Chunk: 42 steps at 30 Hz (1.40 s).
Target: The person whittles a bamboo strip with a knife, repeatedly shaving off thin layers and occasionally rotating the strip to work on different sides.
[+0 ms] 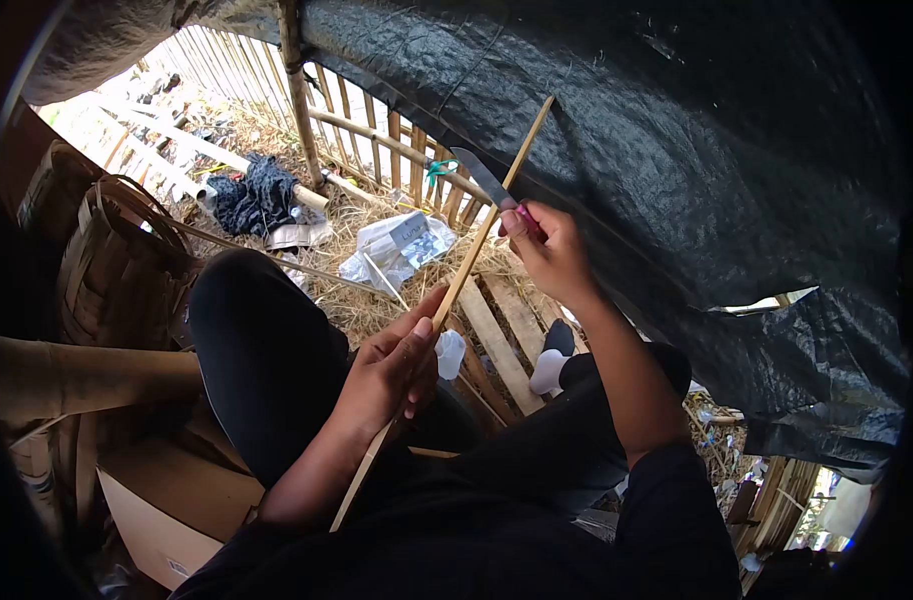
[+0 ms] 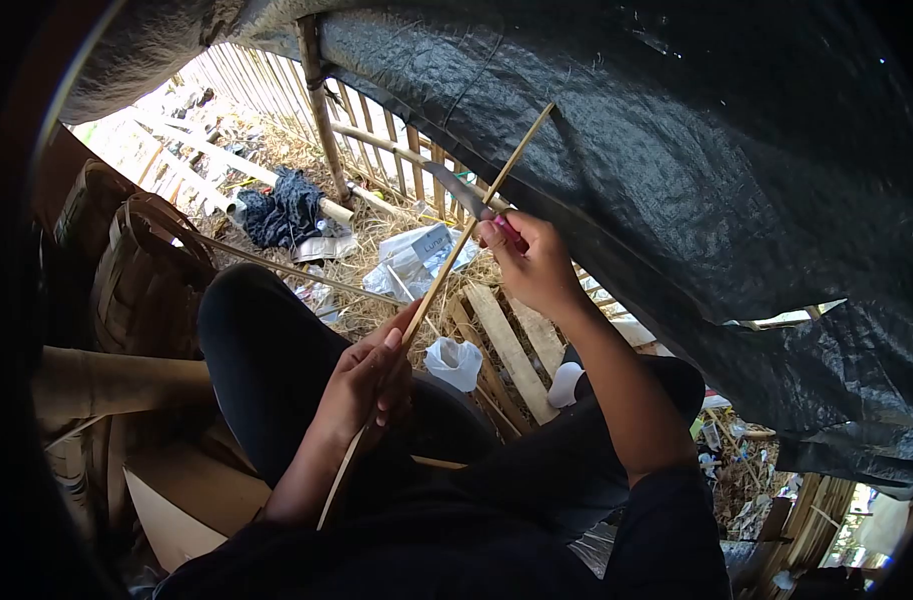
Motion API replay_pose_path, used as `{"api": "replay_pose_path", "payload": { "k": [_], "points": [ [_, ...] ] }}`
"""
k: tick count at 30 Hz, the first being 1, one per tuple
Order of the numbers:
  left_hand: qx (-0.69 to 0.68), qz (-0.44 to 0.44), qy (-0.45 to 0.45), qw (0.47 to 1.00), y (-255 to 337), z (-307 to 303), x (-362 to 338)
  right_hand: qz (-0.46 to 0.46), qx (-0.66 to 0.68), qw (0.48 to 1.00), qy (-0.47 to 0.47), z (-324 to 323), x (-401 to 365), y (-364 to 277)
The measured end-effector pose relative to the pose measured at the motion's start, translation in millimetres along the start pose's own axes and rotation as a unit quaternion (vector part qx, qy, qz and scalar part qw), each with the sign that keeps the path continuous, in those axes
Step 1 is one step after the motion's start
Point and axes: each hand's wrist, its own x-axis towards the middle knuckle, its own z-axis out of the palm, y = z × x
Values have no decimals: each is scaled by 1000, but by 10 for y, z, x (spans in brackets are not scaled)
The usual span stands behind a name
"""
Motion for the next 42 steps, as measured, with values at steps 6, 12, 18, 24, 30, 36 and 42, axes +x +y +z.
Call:
{"api": "replay_pose_path", "payload": {
  "k": [6,12,18,24,30,36,42],
  "points": [
    [3,-38,-38,999,12,81,-66,78,104,990,47,-78,81,148],
    [-27,-72,-71,995,15,29,-60,34,-14,994,104,-103,97,63],
    [4,-82,-94,992,-11,2,-73,40,-59,992,106,-192,132,188],
    [-141,-101,-105,979,-50,2,-38,36,-117,987,104,-267,121,46],
    [118,-38,-20,992,-5,32,-34,63,-155,985,48,-253,130,204],
    [128,-6,-9,992,-40,-8,-47,64,-109,992,14,-169,101,303],
    [145,-11,15,989,-31,16,-54,89,-95,991,9,-113,57,291]
  ]
}}
